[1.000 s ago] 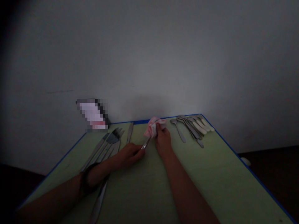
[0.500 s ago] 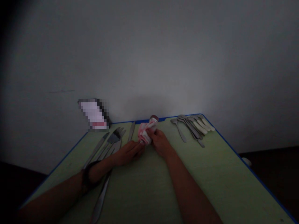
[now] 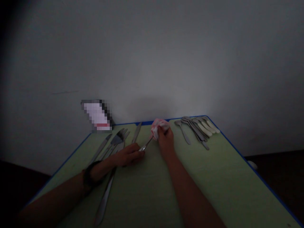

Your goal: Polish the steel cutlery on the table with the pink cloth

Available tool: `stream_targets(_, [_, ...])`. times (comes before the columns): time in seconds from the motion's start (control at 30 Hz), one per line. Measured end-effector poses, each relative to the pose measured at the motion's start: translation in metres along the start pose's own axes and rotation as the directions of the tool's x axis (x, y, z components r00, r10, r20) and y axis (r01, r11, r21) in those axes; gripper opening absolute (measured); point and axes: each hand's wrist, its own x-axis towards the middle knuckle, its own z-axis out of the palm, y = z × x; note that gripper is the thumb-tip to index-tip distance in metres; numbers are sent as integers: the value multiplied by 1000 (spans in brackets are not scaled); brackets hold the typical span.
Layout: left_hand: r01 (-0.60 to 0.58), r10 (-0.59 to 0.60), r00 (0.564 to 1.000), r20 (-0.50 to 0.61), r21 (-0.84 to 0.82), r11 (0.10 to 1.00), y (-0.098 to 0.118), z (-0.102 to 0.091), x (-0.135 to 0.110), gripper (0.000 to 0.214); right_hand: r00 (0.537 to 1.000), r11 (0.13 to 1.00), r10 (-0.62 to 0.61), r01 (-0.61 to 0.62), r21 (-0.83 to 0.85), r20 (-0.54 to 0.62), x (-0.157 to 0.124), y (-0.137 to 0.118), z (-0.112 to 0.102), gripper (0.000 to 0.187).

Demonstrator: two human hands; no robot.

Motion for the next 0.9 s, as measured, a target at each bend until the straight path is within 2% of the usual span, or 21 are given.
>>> stream_targets(0.07, [56,-57,998,-20,-58,997,0,0,1,44,994,994,65,-73,79,93,2,4,-1,25])
stream_targets(0.17, [89,-98,993,-65,-117,989,5,2,3,45,984,980,106,-127,155,140,5,9,-3,25])
stream_targets(0.23, [67,-82,991,-106,-133,989,8,4,5,45,987,975,97,-120,187,129,7,11,-4,24])
stream_targets(0.3, [21,-41,980,-193,-104,994,11,5,7,40,992,974,70,-90,206,102,8,11,-4,22])
stream_targets(0.4, [-37,35,940,-339,2,999,13,6,9,30,998,976,39,-49,211,51,9,11,-3,21])
stream_targets(0.5, [-51,72,904,-421,61,997,13,7,10,35,999,976,52,-52,213,7,8,9,-2,20])
stream_targets(0.57, [-63,91,893,-440,78,995,12,8,10,40,994,968,105,-98,232,-21,7,8,-1,16])
stream_targets(0.67, [-88,129,904,-407,119,989,10,9,9,40,980,947,191,-170,274,-50,7,6,-1,8])
stream_targets(0.8, [-69,127,899,-419,151,986,10,8,8,37,980,927,200,-191,324,6,6,-1,0,5])
stream_targets(0.9, [-65,118,892,-436,136,989,9,8,8,37,978,917,206,-202,343,27,3,-9,3,9])
